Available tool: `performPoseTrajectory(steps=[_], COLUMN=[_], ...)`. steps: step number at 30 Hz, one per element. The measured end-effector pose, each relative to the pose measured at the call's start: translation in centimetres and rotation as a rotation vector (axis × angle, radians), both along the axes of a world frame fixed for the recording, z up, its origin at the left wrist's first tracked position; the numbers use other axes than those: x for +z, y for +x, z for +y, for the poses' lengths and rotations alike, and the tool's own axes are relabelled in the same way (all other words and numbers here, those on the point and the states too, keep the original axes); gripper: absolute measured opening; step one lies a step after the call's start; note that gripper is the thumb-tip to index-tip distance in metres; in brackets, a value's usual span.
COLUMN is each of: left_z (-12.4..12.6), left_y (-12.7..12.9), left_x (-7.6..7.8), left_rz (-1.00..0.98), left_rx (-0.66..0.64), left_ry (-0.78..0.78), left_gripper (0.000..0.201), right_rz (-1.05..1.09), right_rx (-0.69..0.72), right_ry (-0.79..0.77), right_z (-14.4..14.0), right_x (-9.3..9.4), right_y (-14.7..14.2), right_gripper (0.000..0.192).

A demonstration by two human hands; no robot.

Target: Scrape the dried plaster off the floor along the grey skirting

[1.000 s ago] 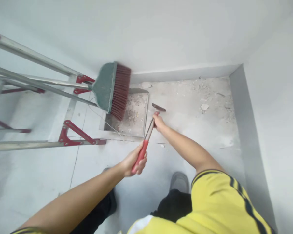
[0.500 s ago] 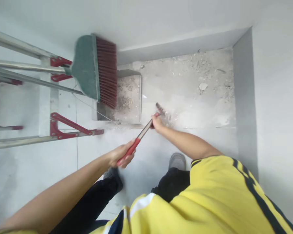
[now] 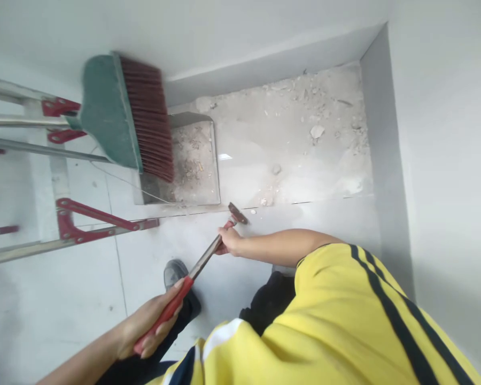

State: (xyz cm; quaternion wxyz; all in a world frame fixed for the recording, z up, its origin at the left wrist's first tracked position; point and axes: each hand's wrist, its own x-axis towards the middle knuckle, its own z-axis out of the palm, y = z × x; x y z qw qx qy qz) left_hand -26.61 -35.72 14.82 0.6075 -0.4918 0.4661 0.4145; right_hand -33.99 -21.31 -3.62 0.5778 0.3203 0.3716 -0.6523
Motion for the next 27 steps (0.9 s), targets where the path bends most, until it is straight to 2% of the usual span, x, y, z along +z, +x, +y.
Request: performPoseTrajectory(steps=[1,3,5,7,9,11,13,14,17,19,21,22,24,27], left_z=[0.1,1.4,3.9,6.9,9.3,10.3,9.6,8.7,5.7,4.6,5.1,5.9,8.7,14.0], left_y=[-0.4,-2.4,-5.5,-8.8,-11.2,-11.6,-9.8,-8.2,-2.7,-0.3,0.1,-0.4,-2.8,-7.9], left_x=[-0.6,-2.6,-5.0,-7.0,-7.6,-6.8,-5.0,-4.0,-1.5,-0.9,-1.6,-2.4,-4.6,-7.7], left_rz=[-0.006,0.012,0.074,0.148,0.194,0.211,0.189,0.150,-0.003,-0.040,-0.033,-0.017,0.031,0.134], left_rx=[-0.048,-0.110,-0.080,0.007,0.145,0.229,0.232,0.223,0.213,0.140,0.032,-0.009,-0.032,0.069], left_ry=[0.023,0.083,0.149,0.234,0.304,0.332,0.310,0.279,0.117,0.052,0.055,0.080,0.167,0.335], left_gripper=[0.069,0.069,0.068,0.065,0.062,0.059,0.060,0.061,0.063,0.065,0.067,0.068,0.068,0.064], right_rz=[0.004,0.080,0.210,0.335,0.403,0.428,0.417,0.395,0.216,0.132,0.117,0.136,0.216,0.356], right_rx=[-0.022,-0.084,-0.152,-0.221,-0.287,-0.306,-0.251,-0.199,-0.049,-0.036,-0.074,-0.102,-0.166,-0.257], right_ry=[0.057,0.239,0.429,0.544,0.576,0.584,0.552,0.511,0.251,0.161,0.191,0.245,0.400,0.590], right_z=[0.5,2.6,5.4,8.0,9.7,9.8,8.3,7.1,4.0,3.6,5.0,6.4,10.0,15.2], right_x=[-0.4,-1.6,-3.0,-4.1,-4.2,-3.3,-1.9,-1.2,0.4,0.4,-0.5,-1.2,-2.8,-4.3], right_y=[0.3,-1.0,-4.5,-9.1,-13.1,-15.0,-13.8,-12.2,-5.2,-1.0,1.1,1.1,-1.2,-8.6], right_gripper=[0.021,0.020,0.016,0.012,0.008,0.011,0.017,0.020,0.021,0.023,0.023,0.022,0.020,0.016])
